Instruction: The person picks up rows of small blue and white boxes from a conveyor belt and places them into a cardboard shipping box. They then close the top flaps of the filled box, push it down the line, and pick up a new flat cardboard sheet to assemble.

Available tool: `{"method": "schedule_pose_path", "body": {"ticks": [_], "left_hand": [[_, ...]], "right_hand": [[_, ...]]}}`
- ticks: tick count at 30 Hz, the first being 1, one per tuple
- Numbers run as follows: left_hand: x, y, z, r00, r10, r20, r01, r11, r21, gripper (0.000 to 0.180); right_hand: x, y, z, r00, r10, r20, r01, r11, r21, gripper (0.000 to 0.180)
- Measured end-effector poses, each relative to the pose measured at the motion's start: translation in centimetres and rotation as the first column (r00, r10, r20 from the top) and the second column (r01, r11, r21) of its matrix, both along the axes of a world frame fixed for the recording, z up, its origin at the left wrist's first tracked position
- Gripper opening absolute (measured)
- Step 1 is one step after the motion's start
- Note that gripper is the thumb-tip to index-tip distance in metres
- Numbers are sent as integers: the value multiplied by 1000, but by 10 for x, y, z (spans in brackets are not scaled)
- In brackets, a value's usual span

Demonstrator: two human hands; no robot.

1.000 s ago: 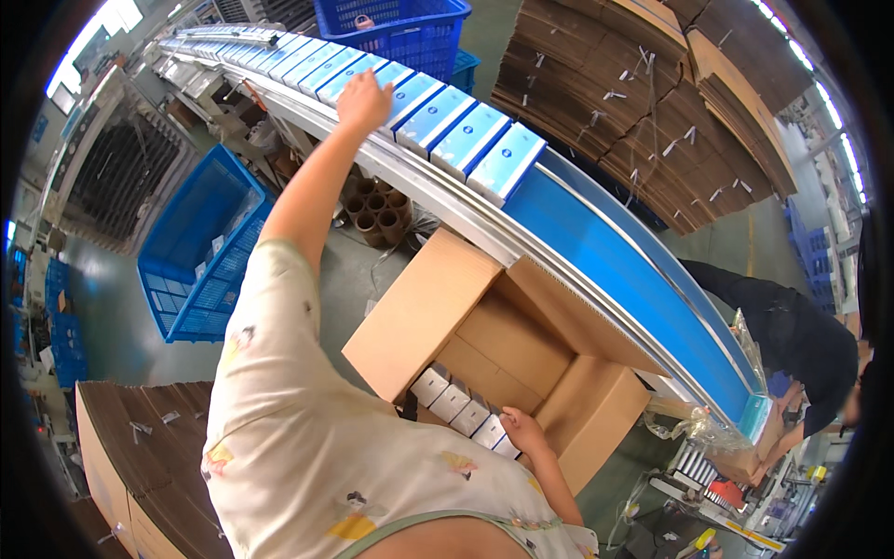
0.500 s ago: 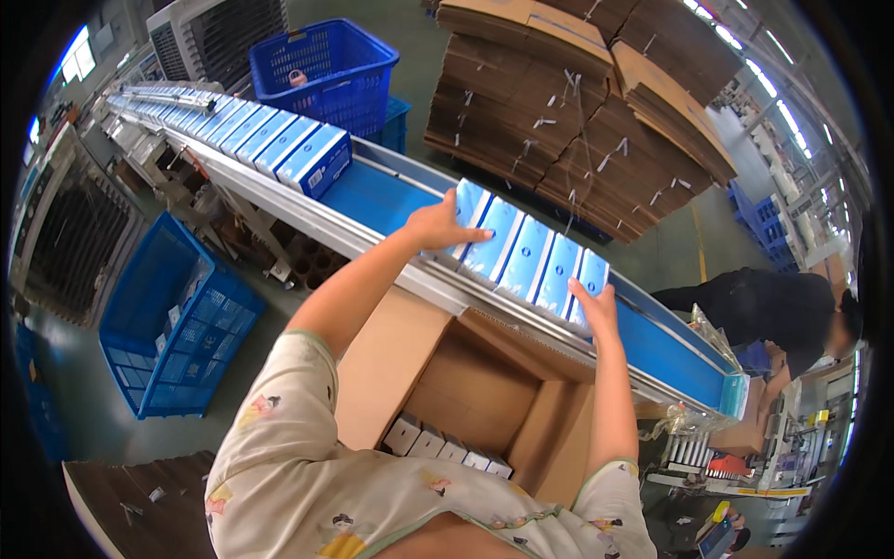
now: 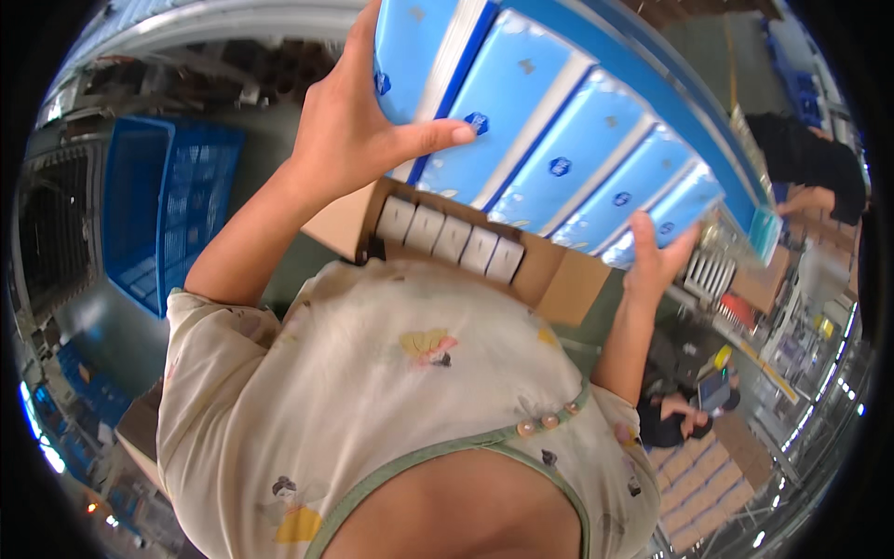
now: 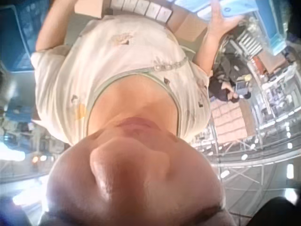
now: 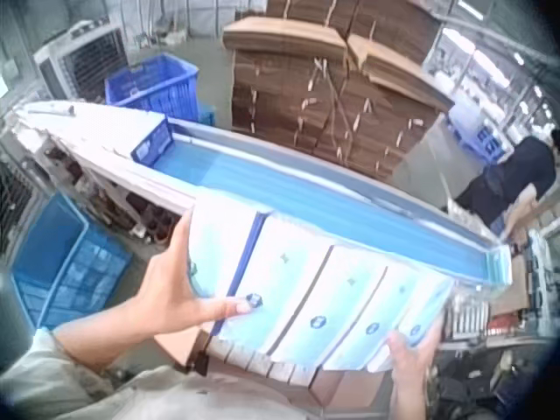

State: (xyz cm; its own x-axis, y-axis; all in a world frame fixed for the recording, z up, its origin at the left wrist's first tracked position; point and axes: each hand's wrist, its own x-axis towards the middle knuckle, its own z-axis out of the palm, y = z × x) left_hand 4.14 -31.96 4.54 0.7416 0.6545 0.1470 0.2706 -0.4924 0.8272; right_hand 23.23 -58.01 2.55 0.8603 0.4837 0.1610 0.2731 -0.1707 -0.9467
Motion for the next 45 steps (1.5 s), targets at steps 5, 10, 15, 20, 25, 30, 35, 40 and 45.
{"method": "schedule_pose_path", "body": {"ticks": [5, 10, 15, 20, 25, 30, 35, 40, 45], "left_hand": [[-12, -62, -109, 856, -142, -497, -11, 957, -291, 104], [16, -71, -269, 411, -282, -867, 30, 955, -297, 90], [82, -36, -305, -143, -541, -829, 302, 773, -557, 66], [80, -58, -313, 263, -580, -771, 357, 801, -481, 60], [63, -7, -205, 364, -790, -493, 574, 607, -549, 46], [9, 157, -21, 964, 222, 149, -190, 961, -203, 48], [-45, 296, -62, 731, 599, -326, -292, 706, 645, 49], [-30, 338, -44, 636, 680, -366, -428, 705, 566, 49], [-37, 372, -38, 457, 830, -319, -534, 543, 648, 44]], "right_hand": [[-25, -60, -127, 819, 24, -573, -210, 942, -261, 54], [-28, -32, -259, 932, -64, -357, -324, 297, -898, 98], [26, 13, -314, 753, 171, -635, -614, -165, -772, 76], [12, 20, -401, 576, 494, -651, -815, 289, -502, 59], [18, 34, -342, 651, 583, -486, -718, 263, -645, 61], [20, 8, -277, 765, 326, -555, -591, 698, -404, 42], [-7, -21, -250, 736, 314, -600, -566, 772, -291, 36], [-30, -38, -219, 783, 263, -564, -541, 735, -409, 29], [-31, -2, -130, 877, 213, -430, -388, 843, -372, 23]]}}
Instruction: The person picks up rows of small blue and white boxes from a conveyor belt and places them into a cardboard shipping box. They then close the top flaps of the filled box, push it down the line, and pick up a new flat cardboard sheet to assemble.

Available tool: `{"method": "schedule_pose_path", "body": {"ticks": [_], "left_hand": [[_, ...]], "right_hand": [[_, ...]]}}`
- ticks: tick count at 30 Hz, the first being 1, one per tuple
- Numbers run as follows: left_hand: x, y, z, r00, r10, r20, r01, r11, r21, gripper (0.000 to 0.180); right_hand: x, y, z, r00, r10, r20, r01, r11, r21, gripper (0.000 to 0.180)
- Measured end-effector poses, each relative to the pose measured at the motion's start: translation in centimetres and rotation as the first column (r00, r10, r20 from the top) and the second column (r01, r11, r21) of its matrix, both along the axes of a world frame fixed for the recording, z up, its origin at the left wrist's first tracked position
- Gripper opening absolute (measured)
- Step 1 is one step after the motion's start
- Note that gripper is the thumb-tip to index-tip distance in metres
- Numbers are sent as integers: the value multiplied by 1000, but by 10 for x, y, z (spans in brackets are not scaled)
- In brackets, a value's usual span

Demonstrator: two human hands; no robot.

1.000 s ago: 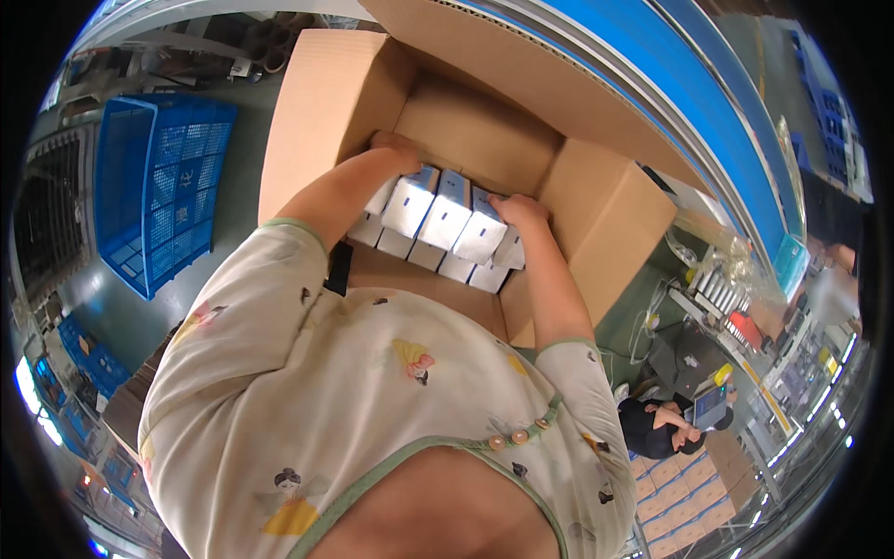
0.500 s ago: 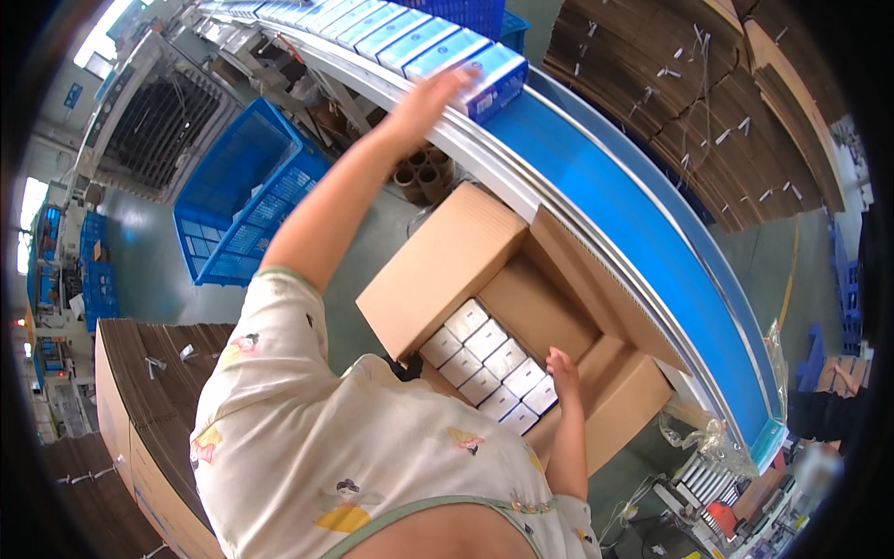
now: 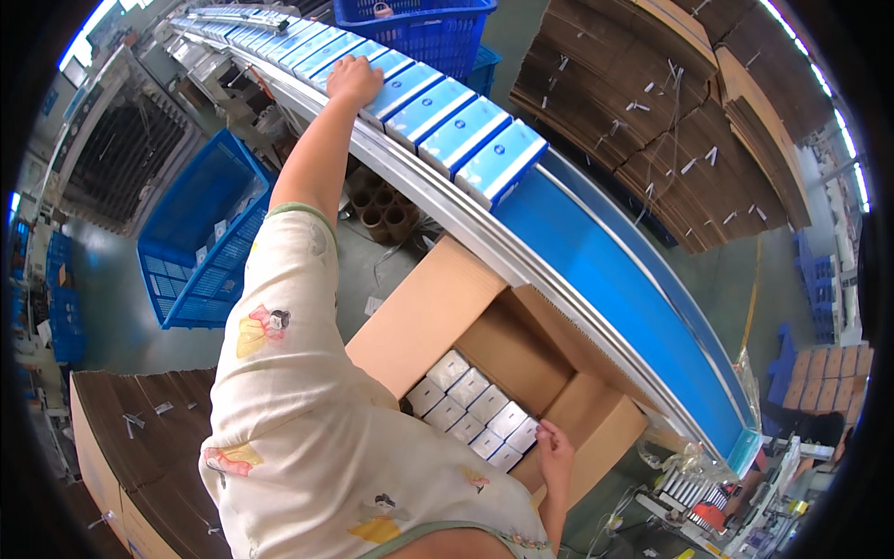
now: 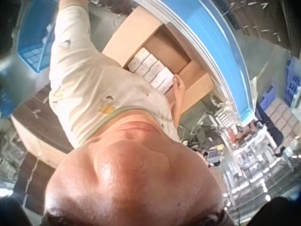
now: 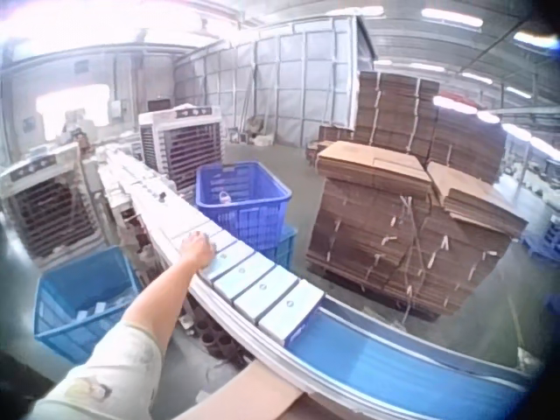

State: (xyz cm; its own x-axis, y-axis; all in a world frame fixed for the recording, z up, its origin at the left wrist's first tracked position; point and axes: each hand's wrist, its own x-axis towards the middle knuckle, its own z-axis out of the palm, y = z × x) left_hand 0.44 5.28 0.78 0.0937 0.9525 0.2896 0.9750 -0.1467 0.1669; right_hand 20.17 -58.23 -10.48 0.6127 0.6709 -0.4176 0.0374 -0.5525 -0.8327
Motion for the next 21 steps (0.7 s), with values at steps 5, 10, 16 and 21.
{"method": "schedule_pose_path", "body": {"ticks": [5, 10, 16, 21], "left_hand": [[57, -44, 11, 992, -96, -86, 85, 989, -123, 74], [89, -85, 31, 867, -407, 287, 498, 715, -490, 80], [163, -198, 8, 773, -509, 379, 632, 559, -537, 106], [155, -207, 7, 753, -399, 523, 657, 499, -565, 109]], "right_hand": [[29, 75, 122, 895, -38, 444, -114, 944, 309, 22], [98, 158, 124, 913, -66, 404, -100, 921, 376, 44], [176, 182, 77, 900, -166, 404, 68, 967, 247, 76], [167, 183, 97, 986, -163, -23, 162, 937, 309, 67]]}}
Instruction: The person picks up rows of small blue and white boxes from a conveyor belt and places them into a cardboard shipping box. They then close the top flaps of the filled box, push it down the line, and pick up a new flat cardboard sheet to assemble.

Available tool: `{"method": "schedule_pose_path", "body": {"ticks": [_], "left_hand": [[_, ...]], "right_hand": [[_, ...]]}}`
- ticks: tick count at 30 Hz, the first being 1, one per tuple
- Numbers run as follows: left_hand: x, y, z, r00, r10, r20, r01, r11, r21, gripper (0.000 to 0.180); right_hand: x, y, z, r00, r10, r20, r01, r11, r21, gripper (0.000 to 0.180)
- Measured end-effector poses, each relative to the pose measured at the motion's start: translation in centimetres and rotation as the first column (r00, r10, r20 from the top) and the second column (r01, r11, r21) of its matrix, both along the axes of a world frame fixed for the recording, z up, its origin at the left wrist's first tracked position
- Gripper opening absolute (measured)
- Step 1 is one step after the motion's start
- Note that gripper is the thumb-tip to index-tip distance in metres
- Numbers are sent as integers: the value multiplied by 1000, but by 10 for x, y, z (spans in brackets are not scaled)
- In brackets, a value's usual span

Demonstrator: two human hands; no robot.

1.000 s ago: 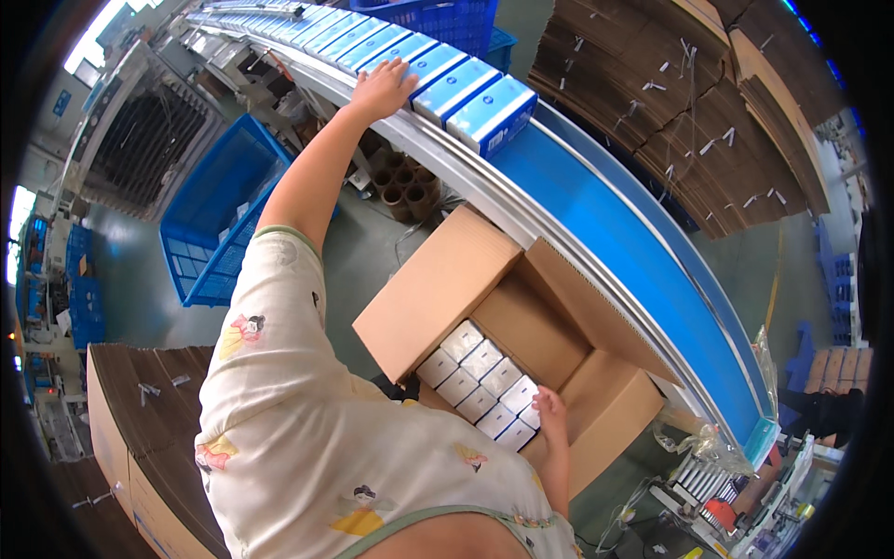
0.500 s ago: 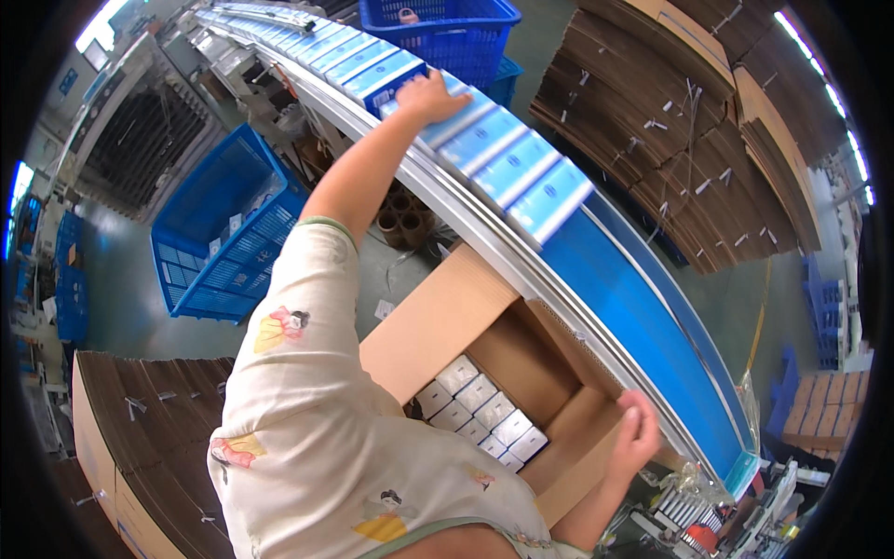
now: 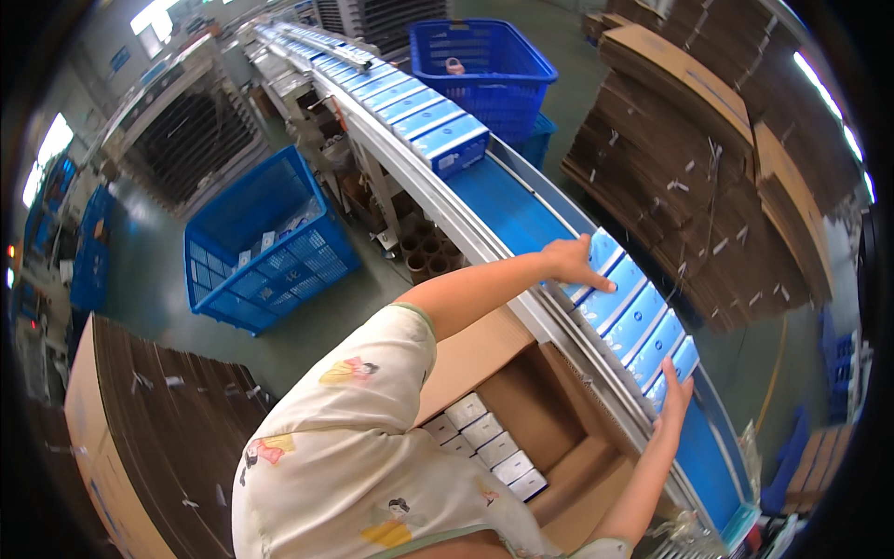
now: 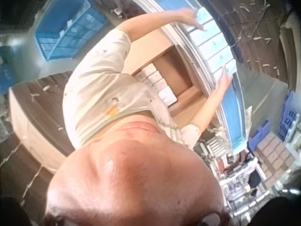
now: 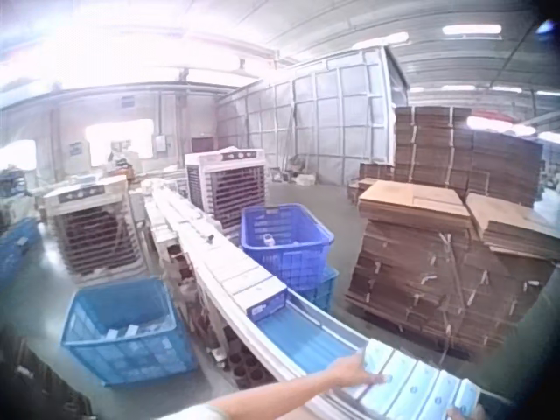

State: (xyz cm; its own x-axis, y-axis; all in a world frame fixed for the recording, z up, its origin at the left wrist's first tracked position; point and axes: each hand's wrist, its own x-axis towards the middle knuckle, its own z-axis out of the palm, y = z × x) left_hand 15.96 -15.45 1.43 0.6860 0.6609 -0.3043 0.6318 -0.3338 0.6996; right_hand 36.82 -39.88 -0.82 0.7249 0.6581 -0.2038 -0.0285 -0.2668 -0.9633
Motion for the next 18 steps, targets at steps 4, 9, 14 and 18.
{"method": "schedule_pose_path", "body": {"ticks": [4, 9, 14, 18], "left_hand": [[8, -15, 31, 965, -69, 254, 43, 993, 106, 115], [-63, -95, 103, 957, -2, 289, -59, 977, 204, 114], [-126, -170, 47, 951, -81, 298, 42, 990, 135, 105], [-89, -164, -60, 998, -55, -44, 53, 998, -35, 103]], "right_hand": [[5, -39, 28, 975, -129, 178, 95, 978, 186, 69], [-67, -110, 82, 907, -230, 352, 121, 945, 304, 69], [-154, -186, 52, 949, -273, 157, 263, 961, 87, 69], [-132, -182, -67, 976, -194, -97, 191, 981, -41, 68]]}}
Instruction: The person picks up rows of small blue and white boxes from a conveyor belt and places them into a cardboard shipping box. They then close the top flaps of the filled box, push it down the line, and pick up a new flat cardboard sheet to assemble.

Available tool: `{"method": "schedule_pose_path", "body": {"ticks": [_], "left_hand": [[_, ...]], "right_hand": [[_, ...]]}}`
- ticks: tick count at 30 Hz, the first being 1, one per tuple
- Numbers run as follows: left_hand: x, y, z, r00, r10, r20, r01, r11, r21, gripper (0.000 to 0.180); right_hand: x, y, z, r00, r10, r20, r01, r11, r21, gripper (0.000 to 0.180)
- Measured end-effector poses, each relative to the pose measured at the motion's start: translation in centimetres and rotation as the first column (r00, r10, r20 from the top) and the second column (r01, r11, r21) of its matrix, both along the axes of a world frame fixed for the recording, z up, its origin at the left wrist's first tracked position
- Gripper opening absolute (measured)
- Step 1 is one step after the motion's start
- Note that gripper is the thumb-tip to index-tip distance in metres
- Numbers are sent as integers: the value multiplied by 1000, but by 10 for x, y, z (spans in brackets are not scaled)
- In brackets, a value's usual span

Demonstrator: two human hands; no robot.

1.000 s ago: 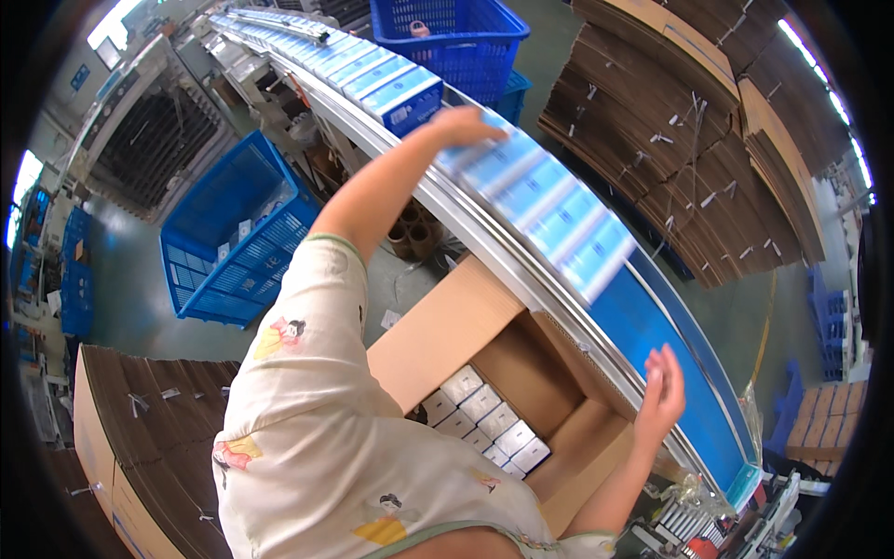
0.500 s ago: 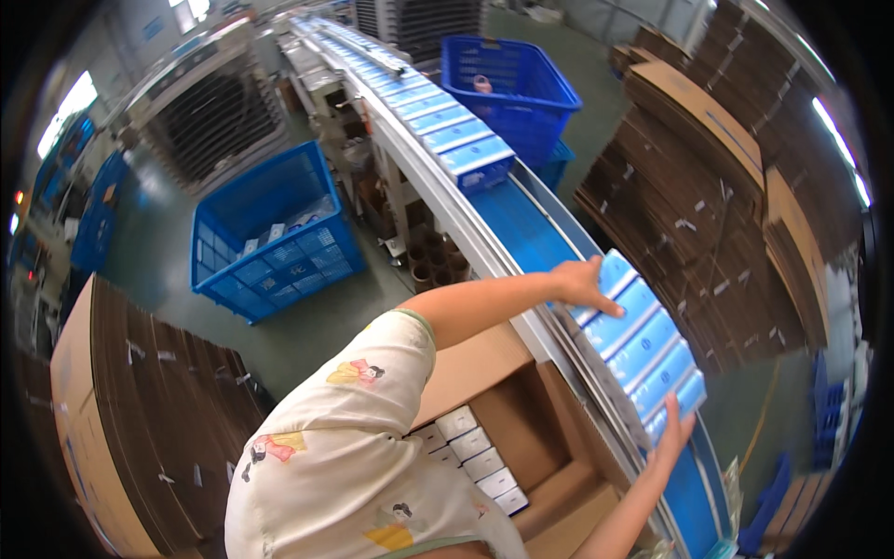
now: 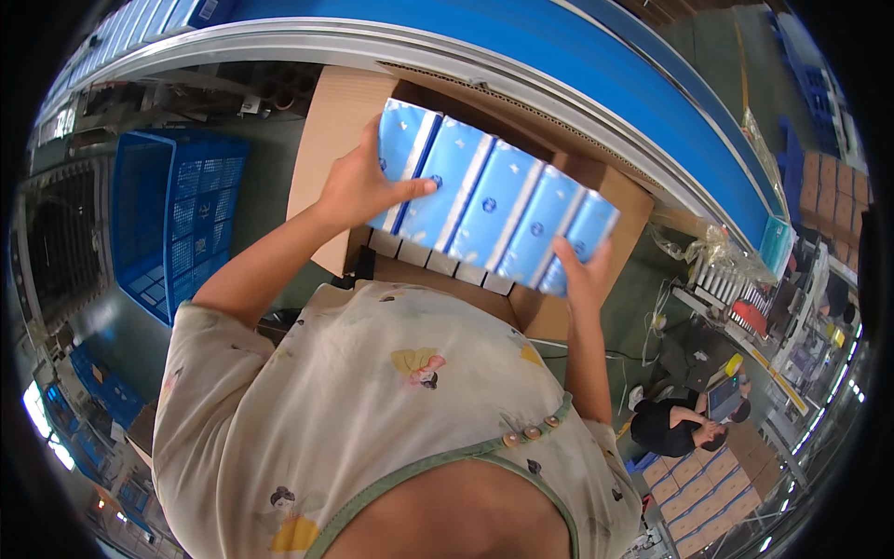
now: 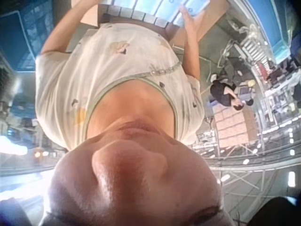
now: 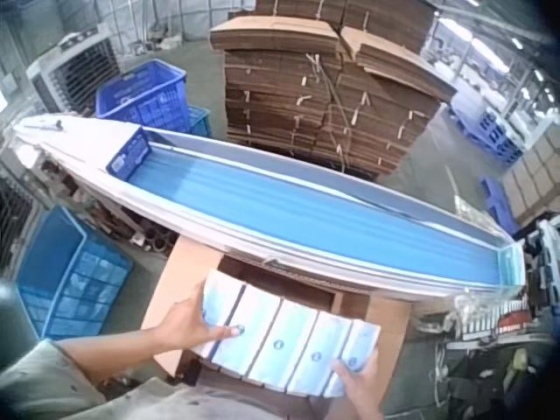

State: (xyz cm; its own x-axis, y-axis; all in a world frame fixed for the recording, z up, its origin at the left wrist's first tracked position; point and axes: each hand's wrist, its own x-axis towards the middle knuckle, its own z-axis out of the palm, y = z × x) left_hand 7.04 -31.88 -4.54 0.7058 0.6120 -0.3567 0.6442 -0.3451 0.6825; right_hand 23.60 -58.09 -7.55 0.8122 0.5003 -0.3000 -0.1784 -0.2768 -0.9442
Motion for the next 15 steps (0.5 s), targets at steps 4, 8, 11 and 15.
{"method": "schedule_pose_path", "body": {"ticks": [4, 8, 11, 15], "left_hand": [[17, -3, -124, 973, -27, -231, 21, 999, -27, 102], [69, -2, -204, 710, -195, -676, 262, 965, -4, 85], [114, 15, -215, 401, -593, -698, 642, 726, -248, 61], [113, 0, -253, 688, -580, -436, 494, 815, -305, 59]], "right_hand": [[13, 3, -115, 937, 304, 171, -149, 792, -592, 94], [33, 61, -154, 928, 343, -148, -265, 326, -908, 91], [76, 75, -191, 735, 549, -399, -543, 123, -830, 69], [87, 79, -230, 687, 659, -305, -494, 116, -862, 58]]}}
